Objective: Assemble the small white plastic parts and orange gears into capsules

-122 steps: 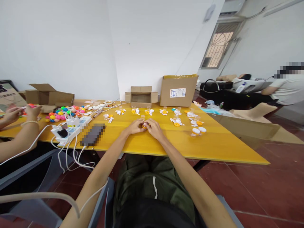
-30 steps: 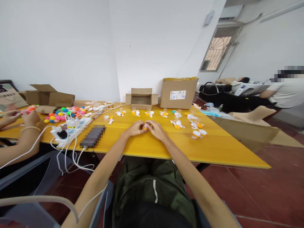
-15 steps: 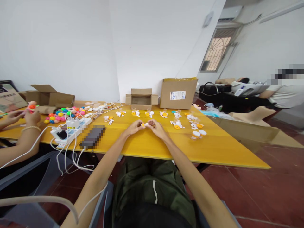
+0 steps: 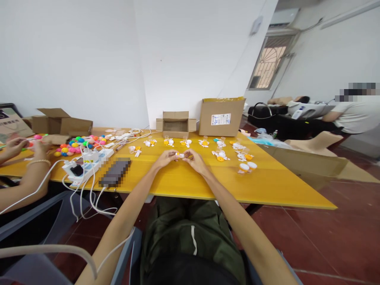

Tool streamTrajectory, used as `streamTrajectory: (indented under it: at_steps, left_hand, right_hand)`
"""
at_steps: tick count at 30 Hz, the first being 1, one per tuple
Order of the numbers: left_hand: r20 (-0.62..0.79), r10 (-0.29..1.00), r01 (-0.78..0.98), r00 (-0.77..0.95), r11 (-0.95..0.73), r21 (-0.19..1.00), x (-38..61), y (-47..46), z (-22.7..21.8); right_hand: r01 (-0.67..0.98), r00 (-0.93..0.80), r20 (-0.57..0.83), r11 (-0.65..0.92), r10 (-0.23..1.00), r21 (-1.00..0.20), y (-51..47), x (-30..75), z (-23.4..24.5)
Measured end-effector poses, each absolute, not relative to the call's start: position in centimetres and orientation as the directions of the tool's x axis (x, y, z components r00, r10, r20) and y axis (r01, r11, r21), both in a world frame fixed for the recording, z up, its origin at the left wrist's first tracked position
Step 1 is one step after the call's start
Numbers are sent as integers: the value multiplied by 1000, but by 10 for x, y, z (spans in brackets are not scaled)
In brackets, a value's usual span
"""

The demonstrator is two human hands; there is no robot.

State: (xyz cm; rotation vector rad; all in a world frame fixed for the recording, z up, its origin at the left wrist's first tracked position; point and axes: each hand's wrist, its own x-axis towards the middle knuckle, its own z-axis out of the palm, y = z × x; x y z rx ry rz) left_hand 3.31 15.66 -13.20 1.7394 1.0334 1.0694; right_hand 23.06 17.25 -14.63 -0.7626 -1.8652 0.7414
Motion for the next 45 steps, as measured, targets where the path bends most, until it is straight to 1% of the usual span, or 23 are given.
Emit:
streamTrajectory:
  at_steps: [4, 9, 18, 33, 39, 42, 45]
  left_hand:
    - [248, 919, 229, 305, -323, 918, 33, 157, -131]
    - [262, 914, 186, 311, -329, 926, 33, 156, -130]
    - [265, 908, 149, 325, -325, 934, 32, 158, -133]
    - [280, 899, 125, 337, -337, 933, 32, 159, -132]
    - [283, 896, 132, 342, -344, 930, 32, 159, -134]
    - [282, 894, 137, 348, -346, 928, 31, 160, -135]
    - [280, 893, 138, 352, -346, 928, 31, 161, -136]
  right_hand:
    - [208, -341, 554, 636, 759, -743, 169, 231, -144]
    - [206, -354, 558, 645, 750, -736, 168, 231, -143]
    - [186, -367, 510, 599, 778, -779, 170, 232, -145]
    - [239, -391, 488, 598, 780, -765, 170, 231, -148]
    - [330, -368, 513, 624, 776, -708, 166, 231, -145]
    - [391, -367, 506, 623, 781, -678, 166, 232, -145]
    - [409, -377, 494, 619, 784, -670, 168, 233, -145]
